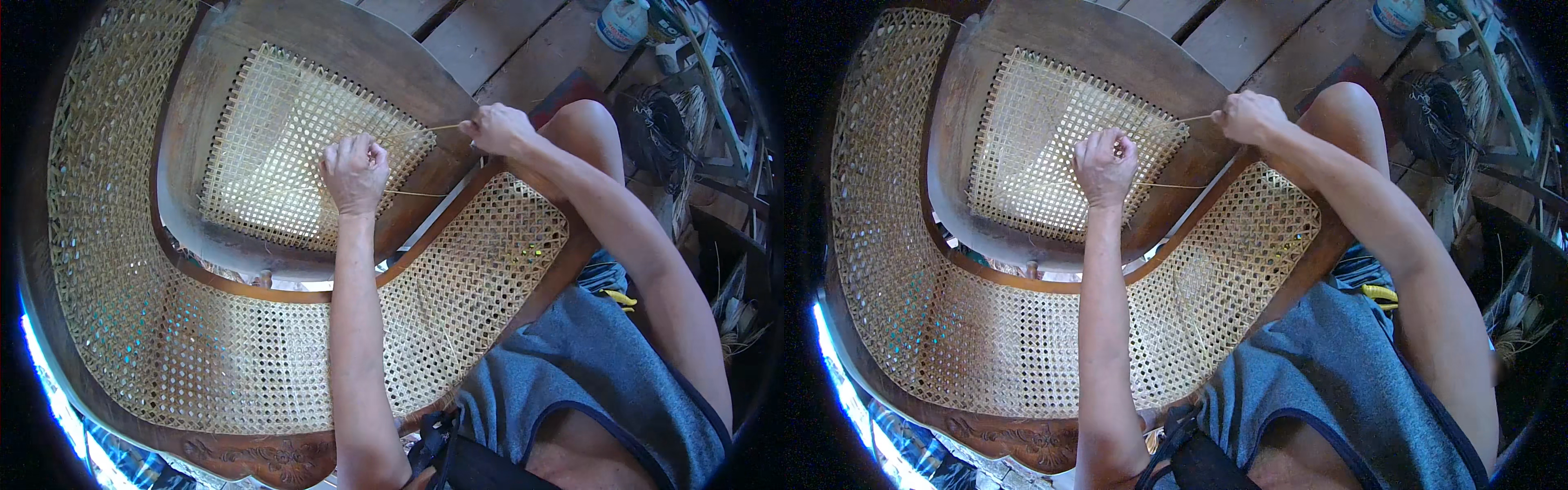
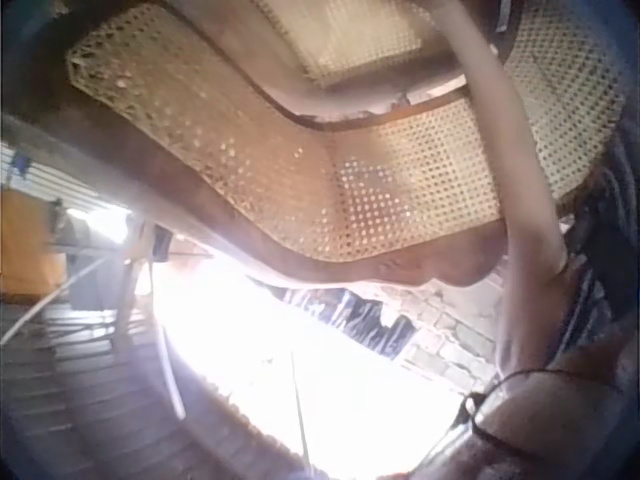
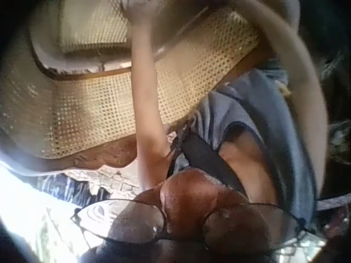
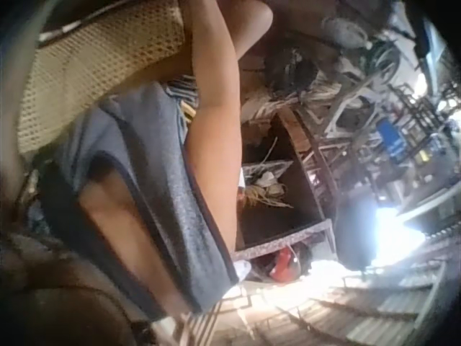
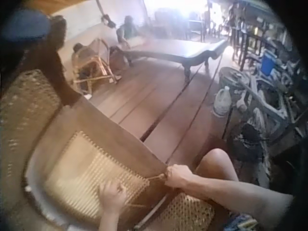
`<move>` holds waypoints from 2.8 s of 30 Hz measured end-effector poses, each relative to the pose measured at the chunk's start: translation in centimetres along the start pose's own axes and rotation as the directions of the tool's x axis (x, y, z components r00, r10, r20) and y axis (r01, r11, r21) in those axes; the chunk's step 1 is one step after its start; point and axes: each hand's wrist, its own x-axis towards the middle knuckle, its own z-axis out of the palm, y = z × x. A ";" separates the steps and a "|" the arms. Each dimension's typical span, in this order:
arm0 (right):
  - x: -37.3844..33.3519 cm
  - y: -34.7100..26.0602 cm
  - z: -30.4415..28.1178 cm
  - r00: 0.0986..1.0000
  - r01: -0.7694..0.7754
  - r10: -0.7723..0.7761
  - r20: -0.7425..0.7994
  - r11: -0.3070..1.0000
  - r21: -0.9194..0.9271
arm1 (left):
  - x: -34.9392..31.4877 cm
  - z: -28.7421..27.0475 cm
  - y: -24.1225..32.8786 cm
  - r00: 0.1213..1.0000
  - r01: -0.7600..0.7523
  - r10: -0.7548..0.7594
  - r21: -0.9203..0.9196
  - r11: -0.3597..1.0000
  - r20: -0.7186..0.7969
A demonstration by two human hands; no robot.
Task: Weaving the seat of a wooden chair with rattan strips using pliers and a weaving tool.
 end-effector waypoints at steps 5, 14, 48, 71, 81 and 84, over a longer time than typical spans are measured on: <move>-1.3 0.8 -0.7 0.999 0.010 -0.010 -0.039 1.000 -0.021 | 0.7 1.4 2.9 1.000 -0.011 0.015 -0.199 0.980 0.018; -1.8 -4.8 -2.4 0.982 0.064 -0.145 0.119 0.856 0.512 | 2.6 -1.8 3.6 0.927 0.371 -0.191 -0.723 0.584 0.321; 1.7 -8.5 2.1 0.996 0.084 -0.089 0.009 0.971 0.224 | 1.2 -1.1 2.4 0.982 0.041 -0.045 0.029 0.999 0.184; -0.5 -3.1 -0.3 0.982 0.142 -0.179 0.066 0.915 0.377 | 2.1 -1.1 2.9 0.887 0.452 -0.264 -0.598 0.662 0.379; 1.4 -7.2 3.0 0.982 0.038 -0.134 0.130 0.826 0.562 | 2.4 -1.1 1.1 0.914 0.352 -0.204 -0.433 0.830 0.351; 2.4 -7.6 3.3 0.986 0.065 -0.136 0.092 0.836 0.545 | 2.6 -0.8 1.4 0.908 0.365 -0.219 -0.419 0.831 0.357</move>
